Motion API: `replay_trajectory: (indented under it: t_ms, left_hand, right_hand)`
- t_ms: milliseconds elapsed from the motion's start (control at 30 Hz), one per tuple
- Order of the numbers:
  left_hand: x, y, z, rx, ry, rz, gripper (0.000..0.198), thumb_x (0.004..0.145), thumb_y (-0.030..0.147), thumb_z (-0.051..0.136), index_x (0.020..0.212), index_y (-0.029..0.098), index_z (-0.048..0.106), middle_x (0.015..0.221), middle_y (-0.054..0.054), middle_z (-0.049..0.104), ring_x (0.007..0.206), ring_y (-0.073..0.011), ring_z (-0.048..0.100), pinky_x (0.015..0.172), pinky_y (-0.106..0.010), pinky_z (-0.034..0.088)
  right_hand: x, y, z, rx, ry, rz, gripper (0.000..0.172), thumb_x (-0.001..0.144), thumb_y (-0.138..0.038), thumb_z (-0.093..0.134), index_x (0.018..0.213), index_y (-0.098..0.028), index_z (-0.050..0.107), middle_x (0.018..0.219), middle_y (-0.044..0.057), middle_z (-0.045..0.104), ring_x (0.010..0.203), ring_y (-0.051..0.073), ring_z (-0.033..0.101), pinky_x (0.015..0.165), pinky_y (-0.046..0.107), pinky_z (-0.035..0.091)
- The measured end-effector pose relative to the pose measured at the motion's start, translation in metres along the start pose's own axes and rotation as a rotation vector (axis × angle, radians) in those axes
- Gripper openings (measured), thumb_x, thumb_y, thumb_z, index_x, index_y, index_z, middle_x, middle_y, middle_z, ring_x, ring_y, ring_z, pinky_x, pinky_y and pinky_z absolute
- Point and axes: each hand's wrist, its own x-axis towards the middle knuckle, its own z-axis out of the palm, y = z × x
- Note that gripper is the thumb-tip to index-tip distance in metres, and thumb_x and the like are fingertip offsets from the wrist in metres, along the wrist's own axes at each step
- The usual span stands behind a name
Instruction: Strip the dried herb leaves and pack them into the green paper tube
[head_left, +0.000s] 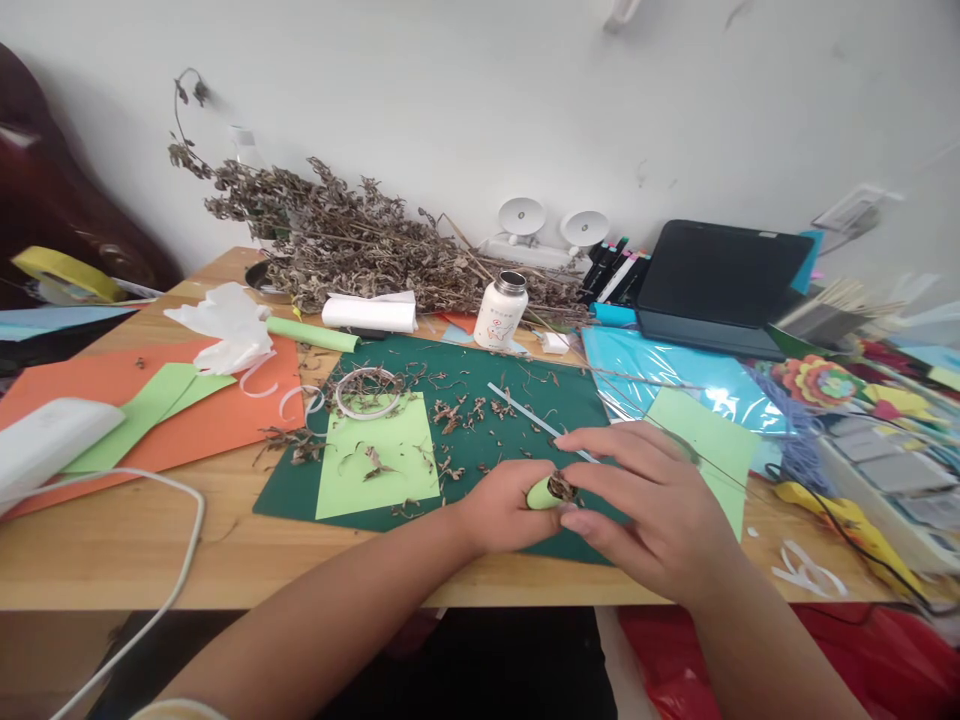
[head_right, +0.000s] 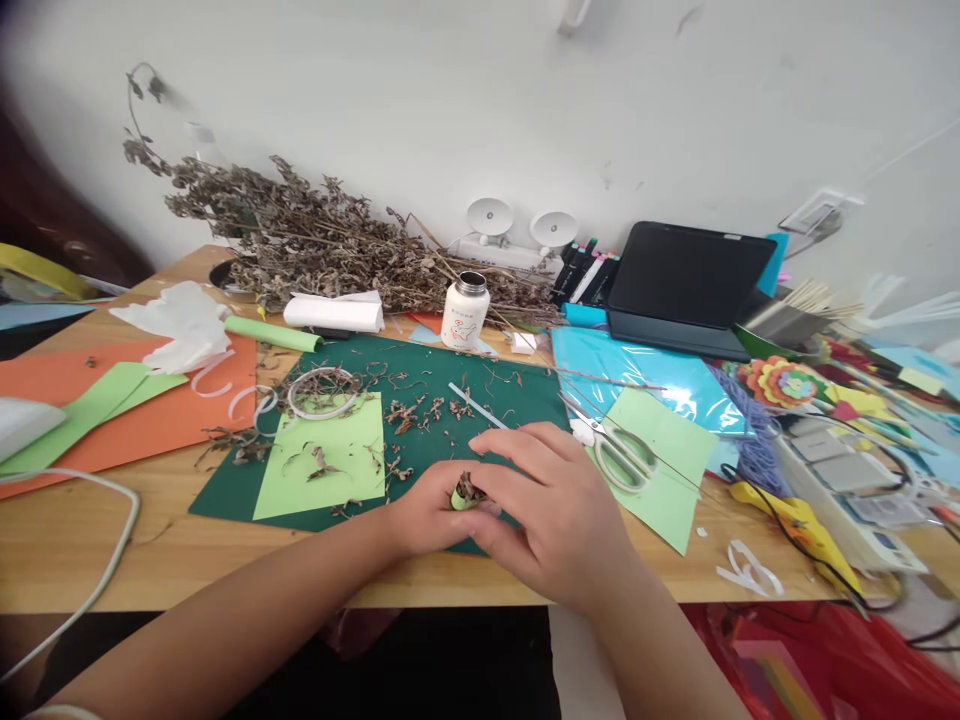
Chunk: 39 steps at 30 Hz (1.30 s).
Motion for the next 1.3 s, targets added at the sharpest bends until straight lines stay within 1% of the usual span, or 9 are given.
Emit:
replay_trajectory:
  t_ms: [233, 333, 467, 700, 867, 933, 1033, 1167, 1300]
  left_hand:
    - [0.000, 0.000, 0.001, 0.035, 0.037, 0.000, 0.014, 0.068, 0.024, 0.046, 0.058, 0.015, 0.041, 0.056, 0.002, 0.043, 0.054, -0.0084, 0.039, 0.051, -0.019, 0.037]
    - [0.000, -0.001, 0.002, 0.004, 0.040, 0.035, 0.013, 0.068, 0.023, 0.045, 0.059, 0.015, 0.041, 0.057, 0.002, 0.043, 0.055, -0.0084, 0.040, 0.052, -0.019, 0.036]
    - [0.000, -0.002, 0.002, 0.007, 0.032, 0.047, 0.012, 0.068, 0.023, 0.045, 0.060, 0.015, 0.042, 0.058, 0.002, 0.045, 0.056, -0.0089, 0.042, 0.054, -0.019, 0.037]
    - [0.000, -0.003, 0.002, 0.022, 0.022, 0.019, 0.015, 0.069, 0.027, 0.046, 0.061, 0.015, 0.044, 0.058, 0.002, 0.045, 0.056, -0.0094, 0.044, 0.054, -0.020, 0.038]
    - [0.000, 0.000, 0.000, 0.034, 0.026, 0.046, 0.015, 0.069, 0.025, 0.049, 0.061, 0.015, 0.042, 0.057, 0.002, 0.044, 0.056, -0.0093, 0.044, 0.052, -0.020, 0.037]
    - [-0.001, 0.001, -0.002, 0.028, 0.046, 0.099, 0.014, 0.068, 0.026, 0.051, 0.075, 0.016, 0.046, 0.069, -0.001, 0.051, 0.065, -0.0121, 0.049, 0.059, -0.022, 0.041]
    - [-0.002, 0.004, -0.007, -0.009, 0.206, 0.301, 0.034, 0.068, 0.028, 0.054, 0.096, 0.018, 0.039, 0.081, -0.005, 0.052, 0.073, -0.0139, 0.051, 0.064, -0.026, 0.044]
    - [-0.001, 0.011, -0.017, 0.145, 0.270, 0.573, 0.018, 0.075, 0.023, 0.046, 0.092, 0.019, 0.040, 0.077, -0.005, 0.053, 0.073, -0.0136, 0.053, 0.065, -0.026, 0.046]
    - [0.000, 0.020, -0.023, 0.426, 0.233, 0.674, 0.007, 0.076, 0.019, 0.044, 0.083, 0.018, 0.044, 0.076, -0.006, 0.055, 0.068, -0.0130, 0.053, 0.058, -0.024, 0.046]
  right_hand:
    - [0.002, -0.004, 0.006, 0.216, -0.050, 0.287, 0.006, 0.073, -0.018, 0.047, 0.070, -0.022, 0.051, 0.088, 0.004, 0.058, 0.082, 0.016, 0.054, 0.070, 0.031, 0.045]
    - [0.001, -0.003, 0.007, 0.345, -0.054, 0.333, 0.006, 0.072, -0.016, 0.048, 0.072, -0.022, 0.050, 0.085, 0.003, 0.058, 0.082, 0.015, 0.055, 0.068, 0.028, 0.046]
    - [0.001, -0.001, 0.007, 0.408, -0.065, 0.301, 0.008, 0.072, -0.015, 0.048, 0.072, -0.023, 0.051, 0.086, 0.002, 0.058, 0.084, 0.014, 0.054, 0.069, 0.029, 0.046]
    - [0.001, 0.000, -0.004, 0.148, -0.117, 0.025, 0.016, 0.075, -0.013, 0.044, 0.078, -0.024, 0.055, 0.095, 0.003, 0.057, 0.078, 0.014, 0.052, 0.070, 0.034, 0.042]
    - [0.001, 0.001, -0.007, 0.121, -0.146, -0.036, 0.012, 0.074, -0.019, 0.046, 0.081, -0.022, 0.055, 0.098, 0.005, 0.056, 0.083, 0.017, 0.051, 0.073, 0.036, 0.039]
    - [0.000, 0.001, -0.005, 0.157, -0.137, -0.031, 0.012, 0.073, -0.020, 0.046, 0.081, -0.022, 0.056, 0.098, 0.005, 0.056, 0.083, 0.017, 0.050, 0.073, 0.037, 0.039]
    - [-0.004, 0.002, -0.001, 0.235, -0.087, 0.007, 0.014, 0.074, -0.017, 0.045, 0.081, -0.021, 0.057, 0.100, 0.006, 0.054, 0.079, 0.016, 0.049, 0.071, 0.036, 0.040]
    - [-0.011, 0.003, 0.007, 0.339, 0.004, 0.146, 0.014, 0.073, -0.011, 0.046, 0.073, -0.020, 0.056, 0.097, 0.005, 0.052, 0.078, 0.014, 0.049, 0.069, 0.030, 0.041]
    - [-0.016, 0.000, 0.019, 0.592, 0.081, 0.334, 0.010, 0.071, -0.011, 0.050, 0.071, -0.021, 0.052, 0.090, 0.003, 0.053, 0.083, 0.014, 0.051, 0.071, 0.028, 0.042]
